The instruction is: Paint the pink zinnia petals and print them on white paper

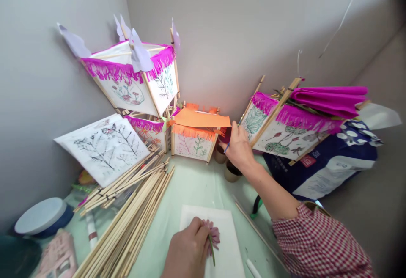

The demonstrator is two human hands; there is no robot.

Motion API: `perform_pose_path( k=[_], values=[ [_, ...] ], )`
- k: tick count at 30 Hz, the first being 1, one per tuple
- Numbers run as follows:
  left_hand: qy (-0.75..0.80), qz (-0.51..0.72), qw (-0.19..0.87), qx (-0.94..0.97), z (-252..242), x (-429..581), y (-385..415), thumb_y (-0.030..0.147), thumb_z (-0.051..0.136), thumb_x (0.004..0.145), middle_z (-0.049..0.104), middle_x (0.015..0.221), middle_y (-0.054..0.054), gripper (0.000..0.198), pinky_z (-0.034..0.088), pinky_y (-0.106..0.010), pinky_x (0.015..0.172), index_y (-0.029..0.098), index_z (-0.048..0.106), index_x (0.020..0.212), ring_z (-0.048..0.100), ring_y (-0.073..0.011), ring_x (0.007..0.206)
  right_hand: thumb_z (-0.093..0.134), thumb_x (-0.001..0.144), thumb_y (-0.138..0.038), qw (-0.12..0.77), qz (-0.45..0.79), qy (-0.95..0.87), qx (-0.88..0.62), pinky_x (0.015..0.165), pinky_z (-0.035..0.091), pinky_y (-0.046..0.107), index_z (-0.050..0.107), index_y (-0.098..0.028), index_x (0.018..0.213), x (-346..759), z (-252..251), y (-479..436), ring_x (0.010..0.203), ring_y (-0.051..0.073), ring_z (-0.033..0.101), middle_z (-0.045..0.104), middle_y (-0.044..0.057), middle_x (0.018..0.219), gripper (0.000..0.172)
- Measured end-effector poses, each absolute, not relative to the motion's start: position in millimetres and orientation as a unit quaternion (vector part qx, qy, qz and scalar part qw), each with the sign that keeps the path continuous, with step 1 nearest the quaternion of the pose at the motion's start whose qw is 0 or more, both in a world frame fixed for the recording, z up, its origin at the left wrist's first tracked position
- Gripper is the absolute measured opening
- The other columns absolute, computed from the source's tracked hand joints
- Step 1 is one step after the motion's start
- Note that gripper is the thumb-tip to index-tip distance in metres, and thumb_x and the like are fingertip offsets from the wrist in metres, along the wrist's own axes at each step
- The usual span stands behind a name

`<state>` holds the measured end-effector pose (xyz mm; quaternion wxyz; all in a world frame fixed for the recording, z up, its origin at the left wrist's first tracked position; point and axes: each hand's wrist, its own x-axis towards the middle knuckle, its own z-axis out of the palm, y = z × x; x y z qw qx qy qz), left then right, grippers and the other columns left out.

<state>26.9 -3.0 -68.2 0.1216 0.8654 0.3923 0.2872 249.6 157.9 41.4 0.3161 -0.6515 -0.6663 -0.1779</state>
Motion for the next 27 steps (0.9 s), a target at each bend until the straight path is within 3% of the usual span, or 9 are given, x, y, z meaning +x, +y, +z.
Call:
perform_pose_path(
  k=[8,12,17,24,27],
  values=[
    [0.404,0.286,0.099,0.863,-58.6,26.6,-4.8,0.007,0.048,0.089,0.067,0.083,-0.002,0.024,0.056,-0.023,0.055,0.021,0.068,0.09,0.068,-0.0148,0.06,0.061,0.089,-0.035,0.305,-0.18,-0.688,-0.633,0.103,0.044,0.056,0.025,-0.005,0.151,249.8,58.2,134.0,0.125,0.04,0.049,0.052,0.026,0.128,0.078],
    [0.41,0.286,0.117,0.858,-59.0,26.8,-6.5,0.007,0.05,0.09,0.067,0.085,-0.002,0.023,0.058,-0.026,0.058,0.02,0.069,0.092,0.07,-0.0168,0.066,0.068,0.084,-0.042,0.285,-0.165,-0.69,-0.645,0.099,0.047,0.056,0.034,-0.005,0.148,259.0,68.4,107.7,0.122,0.041,0.053,0.055,0.026,0.126,0.081],
    [0.419,0.27,0.148,0.854,-60.2,25.1,-7.5,0.009,0.049,0.091,0.067,0.09,-0.004,0.024,0.059,-0.031,0.062,0.02,0.07,0.097,0.07,-0.0185,0.071,0.074,0.078,-0.052,0.288,-0.072,-0.725,-0.622,0.093,0.052,0.052,0.046,-0.017,0.142,262.6,75.5,66.6,0.117,0.037,0.06,0.062,0.019,0.127,0.078],
    [0.422,0.254,0.137,0.859,-59.5,25.2,-9.3,0.007,0.053,0.087,0.068,0.09,-0.004,0.024,0.059,-0.031,0.059,0.02,0.07,0.097,0.069,-0.0196,0.068,0.076,0.079,-0.037,0.27,0.079,-0.787,-0.549,0.099,0.051,0.048,0.047,-0.019,0.142,212.5,40.5,62.6,0.12,0.032,0.061,0.063,0.016,0.129,0.072],
    [0.426,0.245,0.137,0.86,-59.8,25.3,-8.6,0.007,0.053,0.087,0.068,0.09,-0.004,0.023,0.058,-0.032,0.059,0.02,0.071,0.095,0.068,-0.0195,0.066,0.076,0.08,-0.034,0.303,0.093,-0.792,-0.522,0.102,0.049,0.048,0.045,-0.018,0.141,186.4,27.1,78.9,0.122,0.031,0.058,0.06,0.017,0.129,0.07]
  ],
)
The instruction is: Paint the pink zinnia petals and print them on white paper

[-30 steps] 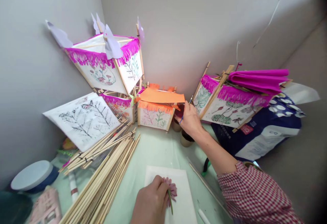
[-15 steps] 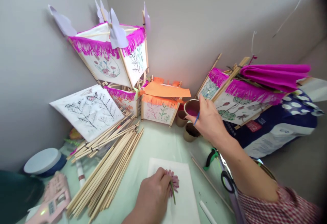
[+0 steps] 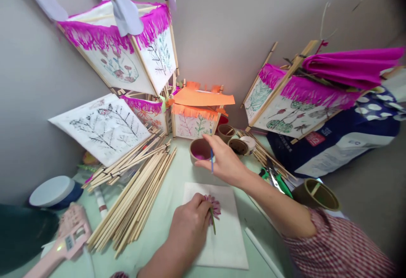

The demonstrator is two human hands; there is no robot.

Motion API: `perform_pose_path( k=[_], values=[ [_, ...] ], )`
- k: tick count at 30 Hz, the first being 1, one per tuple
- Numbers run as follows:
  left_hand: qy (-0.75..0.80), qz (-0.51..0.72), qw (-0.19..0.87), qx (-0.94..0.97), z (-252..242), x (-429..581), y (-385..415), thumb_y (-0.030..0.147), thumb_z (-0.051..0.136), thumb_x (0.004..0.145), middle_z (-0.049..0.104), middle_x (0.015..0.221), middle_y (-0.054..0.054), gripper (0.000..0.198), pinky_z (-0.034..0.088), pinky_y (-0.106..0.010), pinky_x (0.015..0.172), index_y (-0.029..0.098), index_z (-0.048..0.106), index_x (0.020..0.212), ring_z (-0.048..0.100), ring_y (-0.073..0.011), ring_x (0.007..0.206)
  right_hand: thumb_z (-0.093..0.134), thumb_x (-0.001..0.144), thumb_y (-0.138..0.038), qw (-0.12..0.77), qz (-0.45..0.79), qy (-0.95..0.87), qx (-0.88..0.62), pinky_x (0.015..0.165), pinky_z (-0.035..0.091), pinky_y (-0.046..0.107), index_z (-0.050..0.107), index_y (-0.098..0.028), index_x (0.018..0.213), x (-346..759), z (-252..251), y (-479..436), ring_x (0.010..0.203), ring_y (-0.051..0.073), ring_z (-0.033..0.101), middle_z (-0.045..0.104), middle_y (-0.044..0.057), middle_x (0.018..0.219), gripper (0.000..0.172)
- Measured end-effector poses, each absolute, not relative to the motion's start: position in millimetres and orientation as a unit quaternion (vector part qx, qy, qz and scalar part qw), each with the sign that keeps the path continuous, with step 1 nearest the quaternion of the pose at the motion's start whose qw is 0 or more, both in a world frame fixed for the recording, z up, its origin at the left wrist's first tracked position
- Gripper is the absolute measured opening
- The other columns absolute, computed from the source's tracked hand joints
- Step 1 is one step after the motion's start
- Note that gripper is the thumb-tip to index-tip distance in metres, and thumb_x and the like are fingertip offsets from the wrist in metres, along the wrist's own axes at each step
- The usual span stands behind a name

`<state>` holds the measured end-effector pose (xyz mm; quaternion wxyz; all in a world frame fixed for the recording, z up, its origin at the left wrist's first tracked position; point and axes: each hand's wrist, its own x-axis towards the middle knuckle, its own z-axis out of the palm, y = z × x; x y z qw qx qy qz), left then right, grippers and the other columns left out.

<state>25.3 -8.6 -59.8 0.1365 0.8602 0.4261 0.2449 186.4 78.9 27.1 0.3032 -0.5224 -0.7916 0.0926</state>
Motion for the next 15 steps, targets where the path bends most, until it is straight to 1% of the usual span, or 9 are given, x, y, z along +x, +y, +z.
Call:
perform_pose_path(
  k=[2,5,8,11,13,15],
  values=[
    [0.426,0.248,0.141,0.859,-59.8,25.1,-7.9,0.008,0.051,0.088,0.068,0.089,-0.004,0.024,0.058,-0.032,0.059,0.02,0.071,0.095,0.068,-0.0195,0.066,0.076,0.081,-0.032,0.319,0.09,-0.796,-0.506,0.102,0.049,0.046,0.047,-0.014,0.137,170.3,17.9,90.3,0.121,0.029,0.056,0.059,0.017,0.126,0.066],
    [0.42,0.26,0.147,0.857,-59.6,24.6,-7.2,0.008,0.048,0.089,0.067,0.089,-0.004,0.026,0.058,-0.03,0.06,0.02,0.07,0.095,0.069,-0.0185,0.067,0.073,0.083,-0.033,0.306,0.077,-0.799,-0.511,0.101,0.049,0.048,0.05,-0.016,0.133,150.7,1.9,104.3,0.123,0.03,0.054,0.057,0.018,0.129,0.057],
    [0.413,0.27,0.141,0.858,-60.2,24.4,-6.8,0.008,0.047,0.089,0.067,0.087,-0.003,0.026,0.057,-0.028,0.058,0.02,0.07,0.094,0.069,-0.0178,0.065,0.072,0.084,-0.036,0.279,0.071,-0.797,-0.53,0.102,0.048,0.051,0.05,-0.015,0.134,143.9,-8.9,109.6,0.129,0.032,0.05,0.055,0.02,0.135,0.058],
    [0.408,0.279,0.132,0.859,-60.6,24.6,-6.9,0.008,0.046,0.089,0.066,0.086,-0.003,0.027,0.056,-0.028,0.056,0.021,0.069,0.093,0.068,-0.0178,0.064,0.065,0.089,-0.042,0.285,0.044,-0.806,-0.517,0.103,0.047,0.049,0.048,-0.013,0.137,156.0,-6.4,103.7,0.13,0.031,0.05,0.056,0.021,0.137,0.059],
    [0.406,0.282,0.128,0.86,-59.9,25.0,-7.2,0.007,0.045,0.088,0.066,0.085,-0.003,0.028,0.056,-0.028,0.055,0.021,0.069,0.092,0.068,-0.0174,0.063,0.061,0.092,-0.044,0.296,0.007,-0.811,-0.505,0.101,0.048,0.046,0.053,-0.011,0.134,173.0,0.5,96.0,0.125,0.03,0.053,0.06,0.019,0.132,0.053],
    [0.407,0.281,0.126,0.86,-58.8,25.4,-7.7,0.006,0.045,0.087,0.066,0.085,-0.003,0.029,0.056,-0.027,0.056,0.021,0.069,0.092,0.068,-0.0165,0.062,0.057,0.095,-0.042,0.306,-0.038,-0.801,-0.513,0.097,0.049,0.043,0.062,-0.012,0.122,192.6,8.2,88.3,0.115,0.029,0.059,0.067,0.017,0.12,0.041]
  ],
)
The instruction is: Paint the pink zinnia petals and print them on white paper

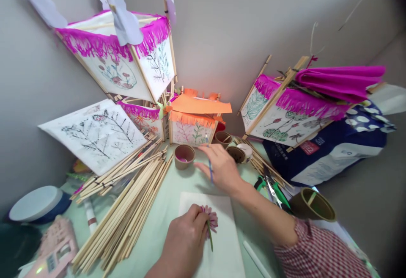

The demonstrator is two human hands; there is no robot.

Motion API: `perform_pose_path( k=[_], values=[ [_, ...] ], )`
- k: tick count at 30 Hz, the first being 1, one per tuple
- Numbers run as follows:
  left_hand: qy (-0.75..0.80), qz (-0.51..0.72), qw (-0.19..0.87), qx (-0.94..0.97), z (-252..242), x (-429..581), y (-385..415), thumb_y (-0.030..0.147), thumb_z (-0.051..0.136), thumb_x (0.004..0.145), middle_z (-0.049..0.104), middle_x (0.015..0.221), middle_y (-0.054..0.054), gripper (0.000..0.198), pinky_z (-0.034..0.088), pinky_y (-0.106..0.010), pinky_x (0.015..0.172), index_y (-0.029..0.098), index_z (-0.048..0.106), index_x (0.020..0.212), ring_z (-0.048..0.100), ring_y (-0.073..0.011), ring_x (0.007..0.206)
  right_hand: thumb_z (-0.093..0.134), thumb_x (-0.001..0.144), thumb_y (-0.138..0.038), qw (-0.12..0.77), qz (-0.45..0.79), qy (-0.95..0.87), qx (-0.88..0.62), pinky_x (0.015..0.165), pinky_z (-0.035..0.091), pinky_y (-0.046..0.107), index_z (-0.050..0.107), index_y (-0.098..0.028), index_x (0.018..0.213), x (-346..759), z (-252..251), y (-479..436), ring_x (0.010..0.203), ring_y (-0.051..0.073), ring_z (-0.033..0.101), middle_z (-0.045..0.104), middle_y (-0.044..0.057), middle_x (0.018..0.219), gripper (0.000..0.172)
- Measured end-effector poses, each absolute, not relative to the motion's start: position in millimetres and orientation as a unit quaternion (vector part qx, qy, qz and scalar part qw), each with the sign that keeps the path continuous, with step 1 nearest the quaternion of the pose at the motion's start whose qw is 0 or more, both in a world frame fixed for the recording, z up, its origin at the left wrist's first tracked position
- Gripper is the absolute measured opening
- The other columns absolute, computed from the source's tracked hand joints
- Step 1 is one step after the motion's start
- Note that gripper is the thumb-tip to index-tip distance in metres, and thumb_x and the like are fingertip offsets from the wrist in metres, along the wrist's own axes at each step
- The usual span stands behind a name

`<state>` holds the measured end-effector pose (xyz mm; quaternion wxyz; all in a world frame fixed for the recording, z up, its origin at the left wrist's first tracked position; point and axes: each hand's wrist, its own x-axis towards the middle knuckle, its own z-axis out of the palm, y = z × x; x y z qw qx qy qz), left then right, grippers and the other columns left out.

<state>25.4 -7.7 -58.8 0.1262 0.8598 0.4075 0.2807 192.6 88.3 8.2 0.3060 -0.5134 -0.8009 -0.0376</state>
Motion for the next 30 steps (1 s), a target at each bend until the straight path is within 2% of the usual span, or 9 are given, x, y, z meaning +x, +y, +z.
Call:
perform_pose_path(
  k=[3,8,13,17,20,24,27,30],
  values=[
    [0.409,0.277,0.129,0.86,-58.4,26.0,-8.3,0.007,0.046,0.089,0.067,0.085,-0.003,0.028,0.056,-0.025,0.058,0.021,0.069,0.093,0.069,-0.0159,0.065,0.052,0.098,-0.035,0.328,-0.068,-0.767,-0.547,0.087,0.051,0.04,0.068,-0.016,0.108,216.8,17.3,80.0,0.097,0.026,0.065,0.073,0.012,0.1,0.027],
    [0.41,0.287,0.12,0.857,-61.8,25.6,-7.1,0.008,0.047,0.089,0.066,0.085,-0.002,0.026,0.056,-0.026,0.058,0.022,0.069,0.092,0.069,-0.0168,0.067,0.043,0.1,-0.031,0.38,-0.04,-0.743,-0.549,0.084,0.051,0.034,0.065,-0.018,0.117,235.5,27.2,77.4,0.094,0.021,0.069,0.075,0.008,0.102,0.03],
    [0.4,0.293,0.104,0.862,-60.8,25.4,-5.0,0.008,0.045,0.089,0.066,0.083,-0.001,0.026,0.055,-0.026,0.053,0.021,0.068,0.089,0.067,-0.0154,0.059,0.048,0.096,-0.025,0.291,-0.111,-0.721,-0.619,0.083,0.052,0.037,0.069,-0.016,0.108,253.9,25.1,87.4,0.096,0.026,0.069,0.076,0.01,0.104,0.026],
    [0.395,0.29,0.098,0.866,-61.4,25.8,-4.7,0.007,0.045,0.088,0.067,0.083,-0.002,0.027,0.055,-0.025,0.053,0.022,0.067,0.088,0.068,-0.0162,0.061,0.053,0.093,-0.022,0.214,-0.149,-0.709,-0.655,0.083,0.052,0.038,0.068,-0.013,0.114,257.8,17.1,97.2,0.099,0.028,0.067,0.075,0.012,0.106,0.027],
    [0.393,0.293,0.11,0.865,-63.1,25.5,-4.6,0.007,0.046,0.088,0.067,0.084,-0.002,0.027,0.056,-0.024,0.055,0.022,0.068,0.09,0.07,-0.0157,0.064,0.054,0.093,-0.022,0.184,-0.166,-0.709,-0.66,0.083,0.051,0.037,0.065,-0.012,0.12,251.3,15.5,109.0,0.101,0.028,0.065,0.073,0.014,0.11,0.031],
    [0.386,0.305,0.118,0.863,-63.3,25.1,-4.2,0.006,0.048,0.087,0.067,0.084,-0.001,0.026,0.056,-0.022,0.057,0.022,0.068,0.093,0.07,-0.0146,0.066,0.056,0.092,-0.024,0.176,-0.177,-0.706,-0.662,0.077,0.05,0.039,0.07,-0.013,0.108,239.7,22.1,118.2,0.095,0.031,0.064,0.074,0.016,0.098,0.024],
    [0.383,0.306,0.118,0.864,-62.9,25.3,-4.0,0.004,0.051,0.085,0.067,0.083,-0.001,0.025,0.055,-0.019,0.058,0.022,0.067,0.092,0.069,-0.0125,0.064,0.05,0.097,-0.03,0.224,-0.147,-0.728,-0.631,0.073,0.048,0.035,0.073,-0.017,0.096,230.0,30.1,105.0,0.085,0.026,0.066,0.075,0.012,0.089,0.027],
    [0.388,0.3,0.114,0.864,-63.2,25.6,-4.2,0.002,0.052,0.082,0.068,0.083,-0.001,0.026,0.055,-0.019,0.057,0.021,0.067,0.091,0.069,-0.0128,0.063,0.044,0.101,-0.034,0.34,-0.007,-0.772,-0.537,0.071,0.047,0.028,0.072,-0.02,0.097,217.6,35.4,83.6,0.075,0.018,0.067,0.074,0.004,0.081,0.032]
  ],
)
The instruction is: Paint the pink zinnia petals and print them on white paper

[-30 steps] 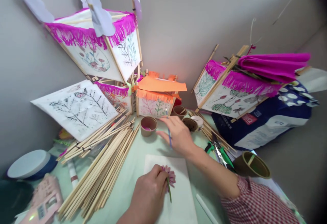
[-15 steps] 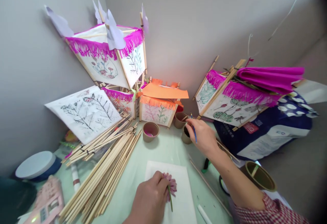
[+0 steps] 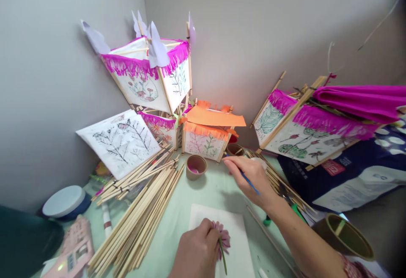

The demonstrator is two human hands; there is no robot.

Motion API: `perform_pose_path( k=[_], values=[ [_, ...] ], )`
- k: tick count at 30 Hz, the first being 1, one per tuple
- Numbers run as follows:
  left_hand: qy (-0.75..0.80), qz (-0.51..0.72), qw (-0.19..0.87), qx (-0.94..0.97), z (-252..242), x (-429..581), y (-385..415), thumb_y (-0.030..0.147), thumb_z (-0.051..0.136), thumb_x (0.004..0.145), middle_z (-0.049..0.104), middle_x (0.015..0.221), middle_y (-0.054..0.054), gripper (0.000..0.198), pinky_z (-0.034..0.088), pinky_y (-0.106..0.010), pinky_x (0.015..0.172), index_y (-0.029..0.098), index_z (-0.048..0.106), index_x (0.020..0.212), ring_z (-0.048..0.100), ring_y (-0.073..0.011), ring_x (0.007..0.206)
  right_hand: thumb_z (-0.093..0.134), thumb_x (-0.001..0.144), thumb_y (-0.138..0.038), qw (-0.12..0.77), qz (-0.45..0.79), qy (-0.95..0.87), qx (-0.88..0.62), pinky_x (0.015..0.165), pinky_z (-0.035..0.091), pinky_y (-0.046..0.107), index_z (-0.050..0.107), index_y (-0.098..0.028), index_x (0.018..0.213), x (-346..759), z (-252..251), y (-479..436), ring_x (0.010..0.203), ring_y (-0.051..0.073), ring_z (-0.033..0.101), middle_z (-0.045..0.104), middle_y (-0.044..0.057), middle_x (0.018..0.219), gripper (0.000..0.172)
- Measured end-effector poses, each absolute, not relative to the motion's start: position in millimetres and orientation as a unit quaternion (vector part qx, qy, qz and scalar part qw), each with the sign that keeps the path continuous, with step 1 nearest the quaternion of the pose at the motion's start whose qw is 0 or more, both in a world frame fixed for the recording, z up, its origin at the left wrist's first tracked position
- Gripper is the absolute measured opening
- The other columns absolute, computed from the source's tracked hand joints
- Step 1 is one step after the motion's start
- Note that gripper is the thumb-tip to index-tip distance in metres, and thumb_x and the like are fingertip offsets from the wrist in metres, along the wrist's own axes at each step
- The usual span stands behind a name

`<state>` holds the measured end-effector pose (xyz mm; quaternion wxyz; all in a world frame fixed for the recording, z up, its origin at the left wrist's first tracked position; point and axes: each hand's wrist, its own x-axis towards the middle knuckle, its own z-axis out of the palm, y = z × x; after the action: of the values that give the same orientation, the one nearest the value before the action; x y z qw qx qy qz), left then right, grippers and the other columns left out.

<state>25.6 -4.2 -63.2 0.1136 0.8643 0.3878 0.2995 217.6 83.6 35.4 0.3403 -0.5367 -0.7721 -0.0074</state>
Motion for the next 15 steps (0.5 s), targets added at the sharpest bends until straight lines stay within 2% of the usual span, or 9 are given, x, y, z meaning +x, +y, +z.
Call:
perform_pose_path(
  k=[3,5,7,10,12,15],
  values=[
    [0.397,0.283,0.122,0.865,-62.8,25.7,-5.0,0.001,0.052,0.081,0.068,0.086,-0.002,0.028,0.057,-0.022,0.059,0.021,0.068,0.093,0.07,-0.0152,0.067,0.044,0.099,-0.033,0.397,0.103,-0.745,-0.526,0.069,0.047,0.025,0.072,-0.02,0.099,201.9,32.3,78.4,0.073,0.016,0.067,0.073,0.004,0.081,0.031],
    [0.409,0.263,0.13,0.864,-61.8,25.7,-5.5,0.001,0.052,0.081,0.068,0.088,-0.002,0.03,0.057,-0.024,0.06,0.021,0.069,0.093,0.071,-0.0163,0.069,0.051,0.094,-0.031,0.374,0.153,-0.721,-0.563,0.068,0.047,0.025,0.074,-0.019,0.095,190.6,24.2,88.8,0.073,0.017,0.069,0.075,0.005,0.083,0.025],
    [0.423,0.241,0.131,0.864,-60.5,25.6,-5.9,0.002,0.052,0.081,0.069,0.088,-0.002,0.029,0.057,-0.025,0.059,0.022,0.07,0.093,0.07,-0.017,0.069,0.053,0.093,-0.033,0.346,0.216,-0.682,-0.607,0.06,0.047,0.025,0.075,-0.018,0.087,179.5,12.6,105.1,0.058,0.016,0.068,0.075,0.005,0.074,0.027],
    [0.428,0.223,0.122,0.867,-59.8,25.5,-6.2,0.002,0.053,0.081,0.069,0.089,-0.001,0.029,0.058,-0.027,0.058,0.022,0.07,0.093,0.07,-0.0179,0.068,0.053,0.093,-0.036,0.347,0.247,-0.652,-0.627,0.05,0.045,0.023,0.076,-0.017,0.083,165.5,-3.7,122.7,0.043,0.014,0.064,0.073,0.003,0.063,0.031],
    [0.423,0.228,0.118,0.869,-60.8,25.3,-6.0,0.002,0.054,0.08,0.069,0.089,-0.002,0.029,0.058,-0.027,0.058,0.022,0.07,0.094,0.07,-0.0183,0.069,0.053,0.092,-0.032,0.351,0.25,-0.64,-0.636,0.048,0.044,0.022,0.075,-0.017,0.081,160.7,-8.7,122.7,0.041,0.014,0.064,0.073,0.002,0.061,0.029],
    [0.418,0.236,0.118,0.869,-63.6,25.1,-5.7,0.002,0.054,0.08,0.069,0.089,-0.002,0.031,0.058,-0.028,0.056,0.022,0.07,0.095,0.07,-0.0183,0.067,0.053,0.092,-0.032,0.356,0.226,-0.637,-0.645,0.053,0.045,0.024,0.075,-0.017,0.083,166.6,-5.6,107.9,0.047,0.016,0.067,0.073,0.003,0.062,0.028]
  ],
)
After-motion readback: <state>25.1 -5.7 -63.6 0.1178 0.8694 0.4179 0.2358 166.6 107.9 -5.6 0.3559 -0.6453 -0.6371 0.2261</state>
